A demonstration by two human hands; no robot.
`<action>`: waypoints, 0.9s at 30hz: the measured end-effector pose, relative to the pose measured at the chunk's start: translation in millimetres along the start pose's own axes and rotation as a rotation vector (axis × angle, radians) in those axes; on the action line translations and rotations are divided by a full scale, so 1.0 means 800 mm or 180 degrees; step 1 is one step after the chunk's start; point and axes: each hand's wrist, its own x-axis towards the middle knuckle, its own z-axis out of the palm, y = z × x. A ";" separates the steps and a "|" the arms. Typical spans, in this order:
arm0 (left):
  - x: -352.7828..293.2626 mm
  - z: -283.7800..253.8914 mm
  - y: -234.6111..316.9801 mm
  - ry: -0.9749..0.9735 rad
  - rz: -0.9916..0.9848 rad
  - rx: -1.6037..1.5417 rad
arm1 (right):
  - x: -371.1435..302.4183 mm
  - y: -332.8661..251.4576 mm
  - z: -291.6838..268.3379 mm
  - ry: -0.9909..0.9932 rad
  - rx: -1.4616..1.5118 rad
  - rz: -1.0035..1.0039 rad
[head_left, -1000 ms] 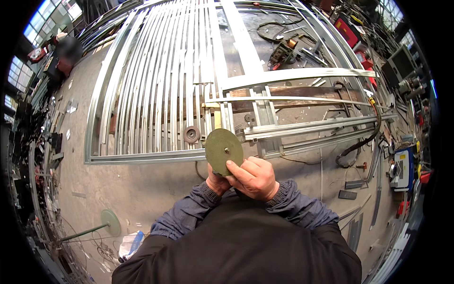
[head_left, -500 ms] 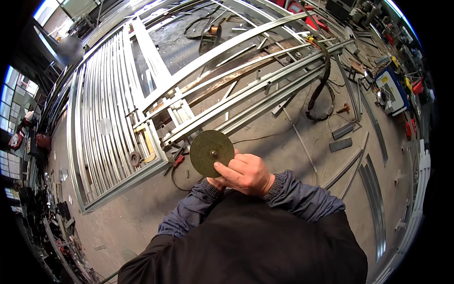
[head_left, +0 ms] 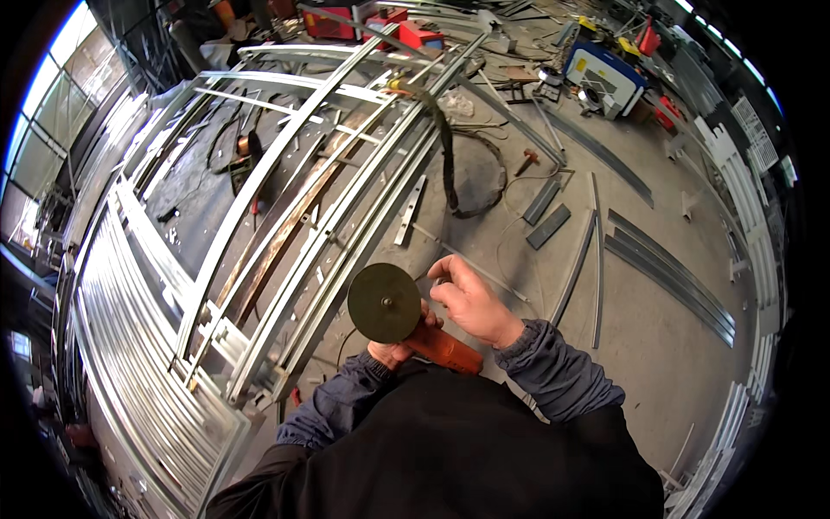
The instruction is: The person welds metal frame components using a handheld welding torch, then grinds the welded joints with an angle grinder. The person handles metal bars and a welding torch, and later uses an angle grinder to smooth the welds.
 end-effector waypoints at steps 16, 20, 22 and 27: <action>0.361 0.014 0.035 -0.0672 -0.0300 0.2152 | 0.201 -0.131 -0.193 0.0599 -0.2204 -0.1732; 0.427 0.055 0.033 -0.0915 -0.0895 0.0627 | 0.236 -0.131 -0.259 0.0435 -0.2152 -0.1813; 0.464 0.035 0.022 -0.0643 -0.1118 -0.0098 | 0.258 -0.136 -0.286 0.0374 -0.2085 -0.1939; 0.551 0.036 -0.025 -0.0543 -0.0760 0.0696 | 0.290 -0.131 -0.346 0.0461 -0.1712 -0.2205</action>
